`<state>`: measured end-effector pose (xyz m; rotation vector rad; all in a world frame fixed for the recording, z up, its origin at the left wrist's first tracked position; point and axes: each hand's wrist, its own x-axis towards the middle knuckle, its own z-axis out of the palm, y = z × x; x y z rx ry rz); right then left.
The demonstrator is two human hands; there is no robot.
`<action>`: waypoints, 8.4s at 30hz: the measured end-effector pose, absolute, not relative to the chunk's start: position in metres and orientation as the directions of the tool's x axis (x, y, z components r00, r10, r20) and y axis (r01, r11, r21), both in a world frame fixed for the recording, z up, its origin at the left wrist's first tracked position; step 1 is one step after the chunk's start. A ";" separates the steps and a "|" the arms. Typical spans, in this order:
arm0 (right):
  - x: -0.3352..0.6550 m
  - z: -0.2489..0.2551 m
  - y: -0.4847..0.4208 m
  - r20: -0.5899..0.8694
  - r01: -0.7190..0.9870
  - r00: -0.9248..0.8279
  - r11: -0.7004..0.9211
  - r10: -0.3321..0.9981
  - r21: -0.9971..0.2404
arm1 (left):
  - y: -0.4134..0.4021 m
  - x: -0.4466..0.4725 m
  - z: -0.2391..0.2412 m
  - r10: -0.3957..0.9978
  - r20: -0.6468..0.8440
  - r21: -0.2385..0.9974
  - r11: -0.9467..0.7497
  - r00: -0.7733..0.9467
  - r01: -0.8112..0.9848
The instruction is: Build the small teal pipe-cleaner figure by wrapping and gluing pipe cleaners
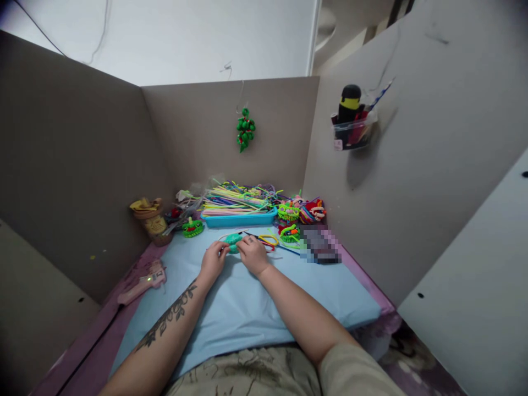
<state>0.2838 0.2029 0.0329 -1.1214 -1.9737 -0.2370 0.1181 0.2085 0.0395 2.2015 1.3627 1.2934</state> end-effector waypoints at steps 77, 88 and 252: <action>0.284 0.031 0.209 0.730 0.680 -0.128 0.596 0.671 -0.428 | 0.221 0.117 0.041 0.984 0.171 0.909 -0.137 0.053 -0.393; 0.263 0.029 0.203 0.731 0.627 -0.238 0.676 0.640 -0.388 | 0.218 0.123 0.038 0.966 0.246 0.929 -0.214 0.074 -0.301; 0.264 0.049 0.207 0.728 0.358 -0.267 0.766 0.632 -0.534 | 0.214 0.108 0.045 0.970 0.082 0.991 -0.103 0.227 0.080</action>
